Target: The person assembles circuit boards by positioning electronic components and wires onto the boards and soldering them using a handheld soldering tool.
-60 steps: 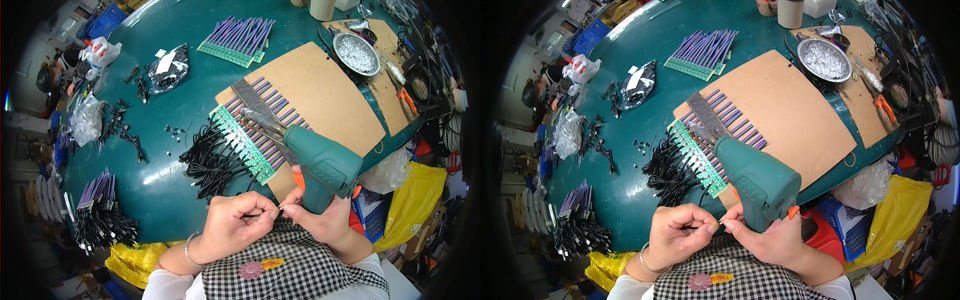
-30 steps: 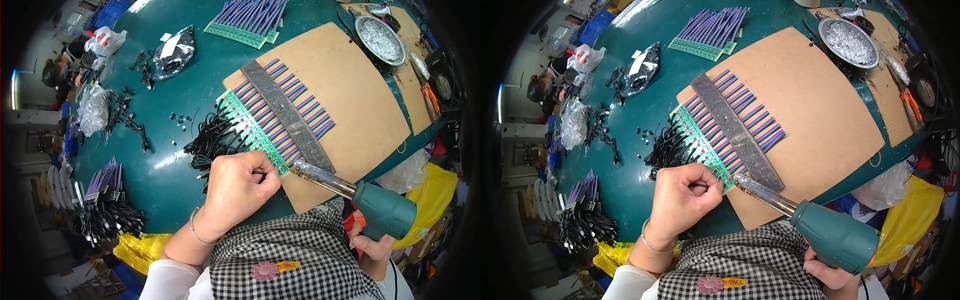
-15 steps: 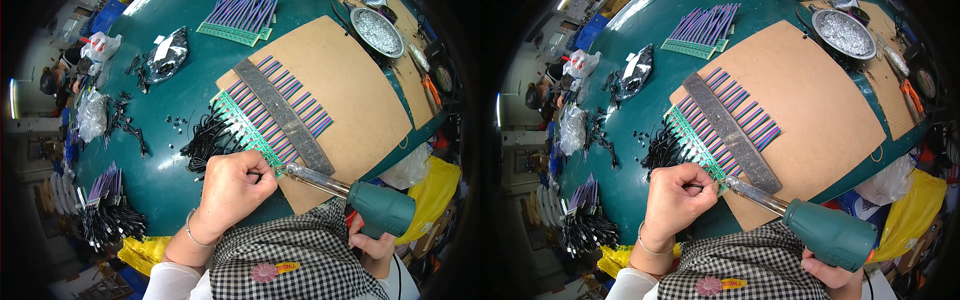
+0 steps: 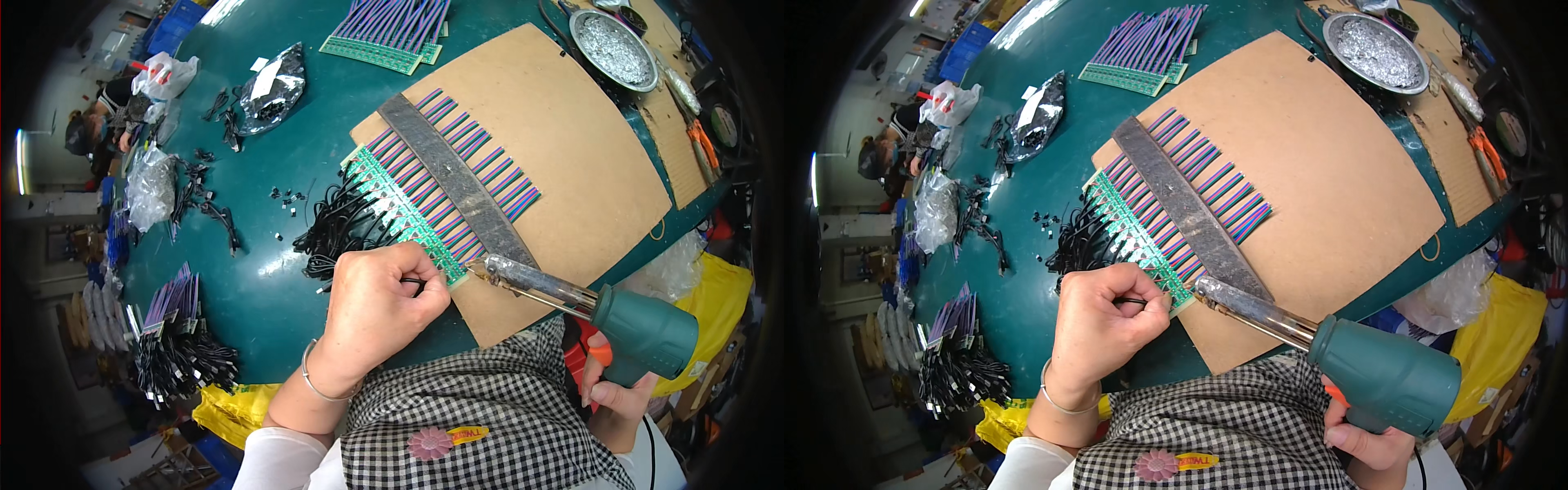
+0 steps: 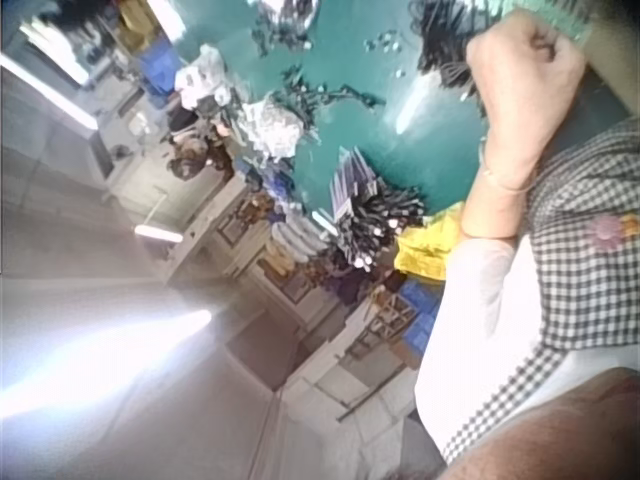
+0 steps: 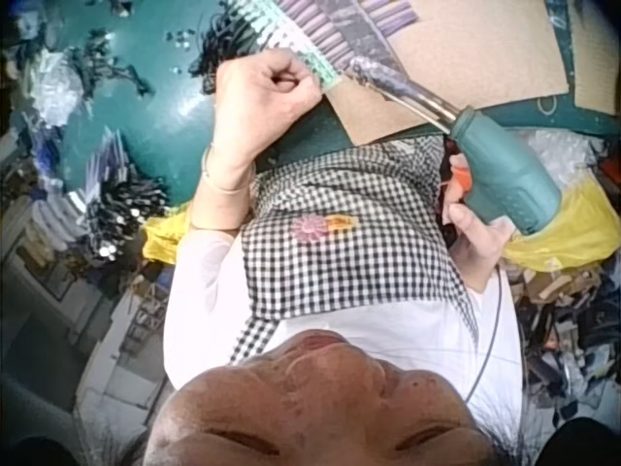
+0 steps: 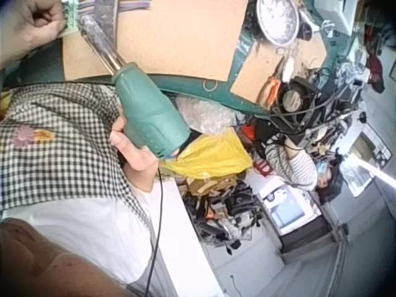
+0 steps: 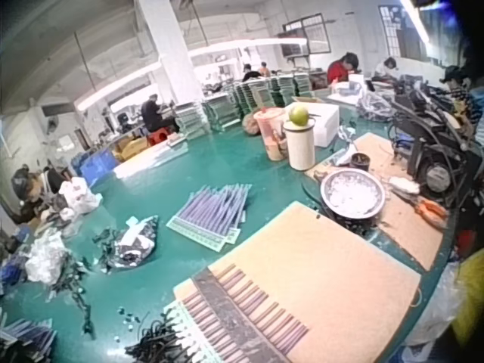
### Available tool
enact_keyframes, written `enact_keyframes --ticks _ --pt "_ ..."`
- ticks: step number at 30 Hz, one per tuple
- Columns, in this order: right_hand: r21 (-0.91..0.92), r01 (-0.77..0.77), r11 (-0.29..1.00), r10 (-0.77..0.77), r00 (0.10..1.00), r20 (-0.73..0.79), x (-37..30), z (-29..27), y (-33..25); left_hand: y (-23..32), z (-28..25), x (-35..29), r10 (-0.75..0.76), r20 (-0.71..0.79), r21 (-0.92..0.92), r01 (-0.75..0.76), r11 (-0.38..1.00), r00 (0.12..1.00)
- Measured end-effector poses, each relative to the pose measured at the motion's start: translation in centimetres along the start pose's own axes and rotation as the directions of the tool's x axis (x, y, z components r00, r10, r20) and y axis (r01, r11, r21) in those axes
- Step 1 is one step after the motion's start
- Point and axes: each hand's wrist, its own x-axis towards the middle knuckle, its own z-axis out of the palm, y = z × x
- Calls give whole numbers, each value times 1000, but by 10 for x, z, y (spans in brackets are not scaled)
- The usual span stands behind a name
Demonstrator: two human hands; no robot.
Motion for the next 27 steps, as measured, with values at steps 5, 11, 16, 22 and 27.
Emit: enact_keyframes --ticks 5,11,16,22,27 --pt "3 -6 1000 6 1000 1 -1 -6 1 2 2 -2 17 -27 25 -16 1000 1000" --pt "16 25 1000 -25 1000 1 -5 -11 3 3 -3 -4 32 7 25 -32 999 999" --pt "-34 16 999 -16 1000 8 -10 -18 5 2 -6 -6 55 37 23 -56 998 998" --pt "-84 -56 995 58 998 24 -14 -19 2 1 -1 -6 91 10 65 -91 994 996" --pt "-56 -62 997 60 998 -33 -13 -9 2 0 -3 -4 91 43 94 -95 991 995"
